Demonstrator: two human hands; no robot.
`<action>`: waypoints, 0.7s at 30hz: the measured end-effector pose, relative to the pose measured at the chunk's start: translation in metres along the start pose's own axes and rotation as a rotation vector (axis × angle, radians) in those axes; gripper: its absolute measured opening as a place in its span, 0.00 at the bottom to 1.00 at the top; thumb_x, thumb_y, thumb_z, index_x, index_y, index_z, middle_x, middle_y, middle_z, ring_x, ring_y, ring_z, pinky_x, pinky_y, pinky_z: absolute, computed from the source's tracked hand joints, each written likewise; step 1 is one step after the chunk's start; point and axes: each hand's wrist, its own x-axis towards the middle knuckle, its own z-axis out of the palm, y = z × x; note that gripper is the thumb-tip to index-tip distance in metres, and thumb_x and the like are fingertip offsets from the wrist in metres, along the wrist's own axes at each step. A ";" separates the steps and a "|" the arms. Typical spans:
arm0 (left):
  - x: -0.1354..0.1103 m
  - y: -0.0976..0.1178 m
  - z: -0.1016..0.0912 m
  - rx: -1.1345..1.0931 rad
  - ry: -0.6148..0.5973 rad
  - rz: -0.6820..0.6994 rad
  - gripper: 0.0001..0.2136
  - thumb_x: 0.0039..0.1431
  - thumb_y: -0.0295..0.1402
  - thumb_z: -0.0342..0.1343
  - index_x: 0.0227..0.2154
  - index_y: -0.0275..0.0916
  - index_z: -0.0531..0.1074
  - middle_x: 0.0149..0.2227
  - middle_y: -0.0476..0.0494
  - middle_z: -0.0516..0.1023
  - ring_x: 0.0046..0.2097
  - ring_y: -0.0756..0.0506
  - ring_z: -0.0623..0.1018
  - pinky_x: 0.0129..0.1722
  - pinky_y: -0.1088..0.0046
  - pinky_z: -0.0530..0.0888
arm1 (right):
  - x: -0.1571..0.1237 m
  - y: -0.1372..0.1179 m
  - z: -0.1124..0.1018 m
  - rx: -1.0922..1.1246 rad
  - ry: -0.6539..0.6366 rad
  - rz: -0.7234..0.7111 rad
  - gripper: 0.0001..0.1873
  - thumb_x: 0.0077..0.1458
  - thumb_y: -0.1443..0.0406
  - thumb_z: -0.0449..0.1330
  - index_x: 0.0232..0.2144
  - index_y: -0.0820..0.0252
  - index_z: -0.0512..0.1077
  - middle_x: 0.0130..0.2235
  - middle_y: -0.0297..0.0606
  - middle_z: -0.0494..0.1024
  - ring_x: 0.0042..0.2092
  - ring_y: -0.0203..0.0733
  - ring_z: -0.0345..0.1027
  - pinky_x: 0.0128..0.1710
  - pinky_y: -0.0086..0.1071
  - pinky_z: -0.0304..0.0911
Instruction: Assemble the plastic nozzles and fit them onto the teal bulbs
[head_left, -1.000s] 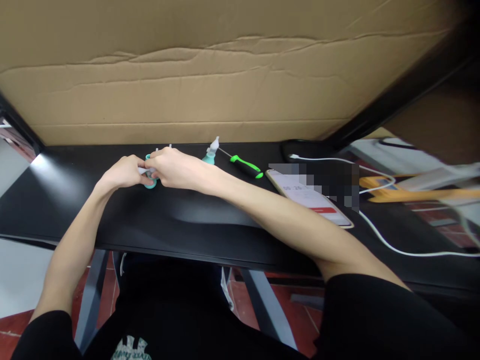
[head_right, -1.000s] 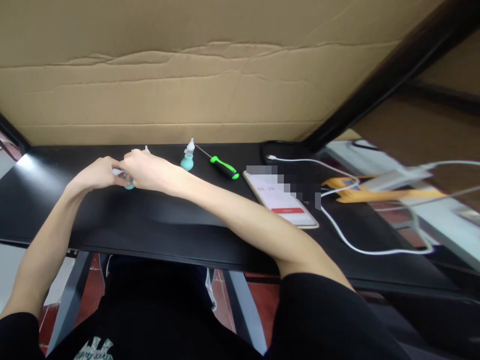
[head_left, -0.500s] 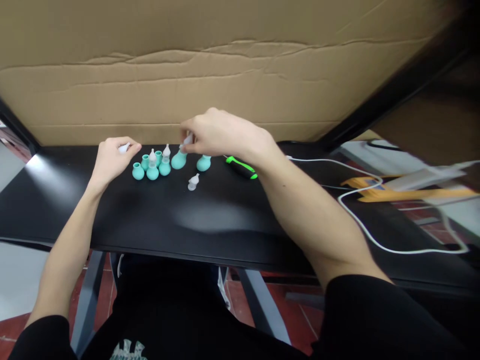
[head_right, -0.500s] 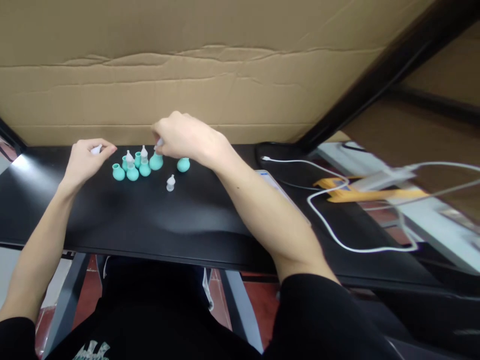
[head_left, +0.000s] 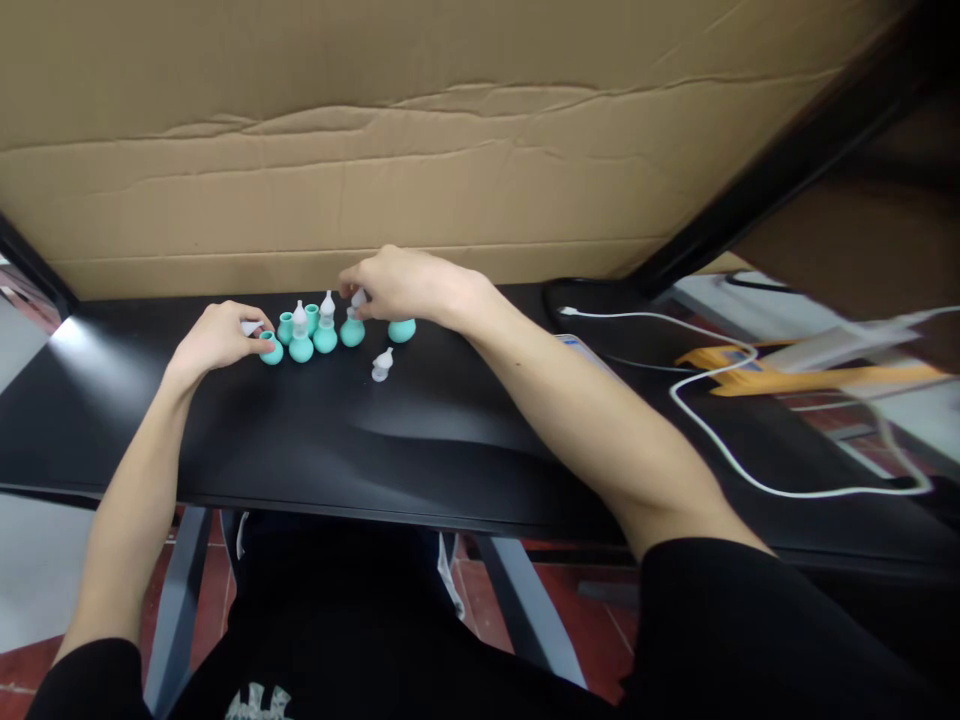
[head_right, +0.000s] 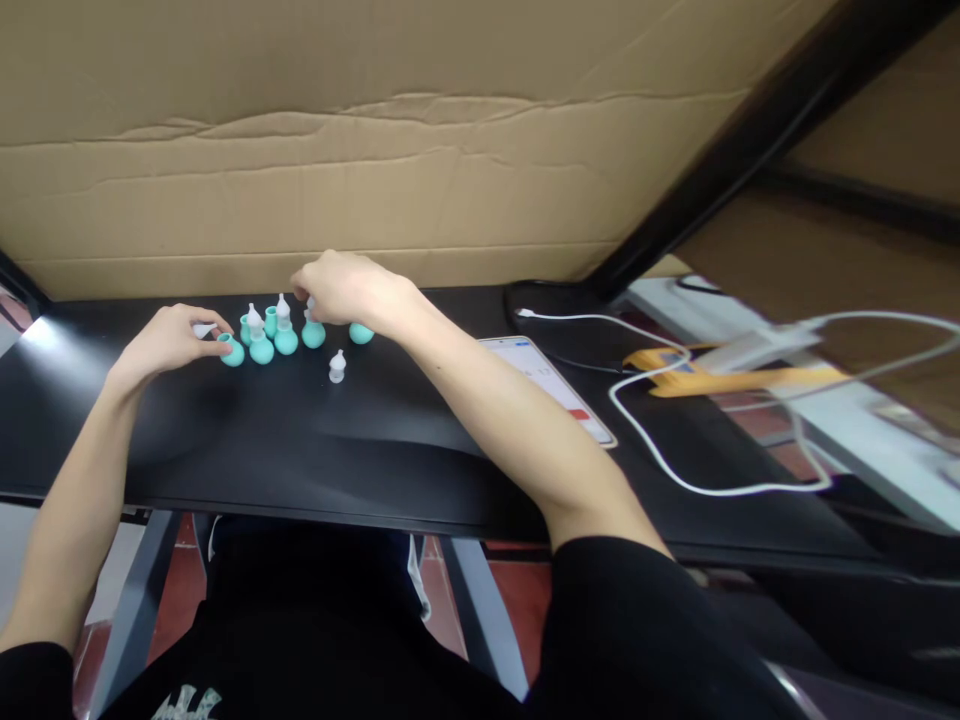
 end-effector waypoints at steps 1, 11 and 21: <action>-0.001 0.000 -0.004 -0.021 -0.037 0.035 0.11 0.53 0.40 0.72 0.38 0.44 0.88 0.37 0.49 0.87 0.40 0.43 0.81 0.43 0.67 0.71 | -0.001 0.001 -0.001 0.009 0.020 0.005 0.24 0.66 0.65 0.66 0.63 0.57 0.80 0.53 0.48 0.88 0.51 0.53 0.82 0.44 0.39 0.69; -0.008 0.025 0.009 -0.167 -0.411 0.471 0.12 0.57 0.44 0.72 0.40 0.43 0.87 0.44 0.49 0.90 0.46 0.44 0.84 0.49 0.72 0.72 | -0.042 -0.006 -0.030 0.168 0.268 -0.114 0.14 0.70 0.65 0.64 0.54 0.59 0.85 0.47 0.44 0.89 0.48 0.51 0.82 0.50 0.41 0.69; -0.007 0.019 0.009 -0.213 -0.404 0.355 0.12 0.51 0.44 0.74 0.33 0.43 0.86 0.32 0.51 0.84 0.36 0.45 0.79 0.38 0.71 0.70 | -0.050 -0.069 -0.012 0.150 0.171 -0.456 0.10 0.73 0.66 0.63 0.51 0.61 0.83 0.44 0.46 0.86 0.39 0.44 0.76 0.36 0.36 0.54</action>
